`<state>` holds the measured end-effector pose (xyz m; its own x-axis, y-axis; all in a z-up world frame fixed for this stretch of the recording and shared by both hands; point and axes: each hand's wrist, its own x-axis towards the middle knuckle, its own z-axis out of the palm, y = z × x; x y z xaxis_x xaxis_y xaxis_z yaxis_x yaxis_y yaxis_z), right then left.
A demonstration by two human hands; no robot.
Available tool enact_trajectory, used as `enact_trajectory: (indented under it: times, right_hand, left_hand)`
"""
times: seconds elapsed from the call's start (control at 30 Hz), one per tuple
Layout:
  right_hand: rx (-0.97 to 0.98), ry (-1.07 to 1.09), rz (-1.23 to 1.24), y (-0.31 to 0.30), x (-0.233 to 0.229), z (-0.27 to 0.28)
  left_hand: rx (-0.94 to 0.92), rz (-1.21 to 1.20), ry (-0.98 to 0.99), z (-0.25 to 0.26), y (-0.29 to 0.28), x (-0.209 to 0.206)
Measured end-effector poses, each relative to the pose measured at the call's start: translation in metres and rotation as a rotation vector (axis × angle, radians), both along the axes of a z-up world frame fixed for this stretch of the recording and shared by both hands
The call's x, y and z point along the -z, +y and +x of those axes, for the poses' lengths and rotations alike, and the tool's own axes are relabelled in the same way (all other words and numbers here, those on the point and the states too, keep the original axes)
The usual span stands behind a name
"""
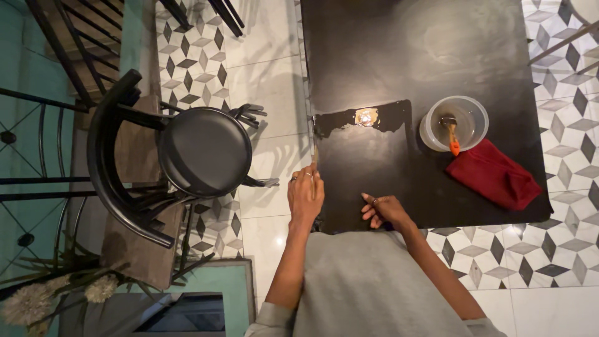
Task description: The person cleans a dark tabletop using a brush and a red cloth. They dip the brush into a container of liquid and scrub the surface, then wipe the area with the cloth. The person repeats this process across different sections of the table.
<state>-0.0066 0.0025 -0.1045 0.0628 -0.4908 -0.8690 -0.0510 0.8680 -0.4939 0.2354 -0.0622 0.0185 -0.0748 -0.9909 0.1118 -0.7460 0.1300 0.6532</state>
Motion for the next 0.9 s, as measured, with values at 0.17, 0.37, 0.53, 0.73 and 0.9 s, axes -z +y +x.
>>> enact_trajectory:
  times: [0.17,0.37,0.53,0.73,0.9]
  right_hand:
    - [-0.002,-0.009,-0.005,0.000,0.003,-0.003]
    - [-0.026,-0.013,0.004,-0.001,0.005,-0.002]
    - [-0.043,-0.003,0.024,-0.004,0.007,-0.003]
    - [-0.034,-0.020,0.013,-0.002,0.009,-0.003]
    - [-0.036,-0.022,0.010,-0.002,0.013,-0.003]
  left_hand:
    - [-0.006,0.011,0.030,0.001,0.009,-0.007]
    - [-0.064,0.115,0.113,0.005,0.007,-0.008]
    - [-0.042,0.110,0.139,0.013,0.012,-0.006]
    - [0.032,0.051,0.137,0.018,0.019,-0.009]
    - [0.011,0.100,0.053,0.018,0.024,-0.018]
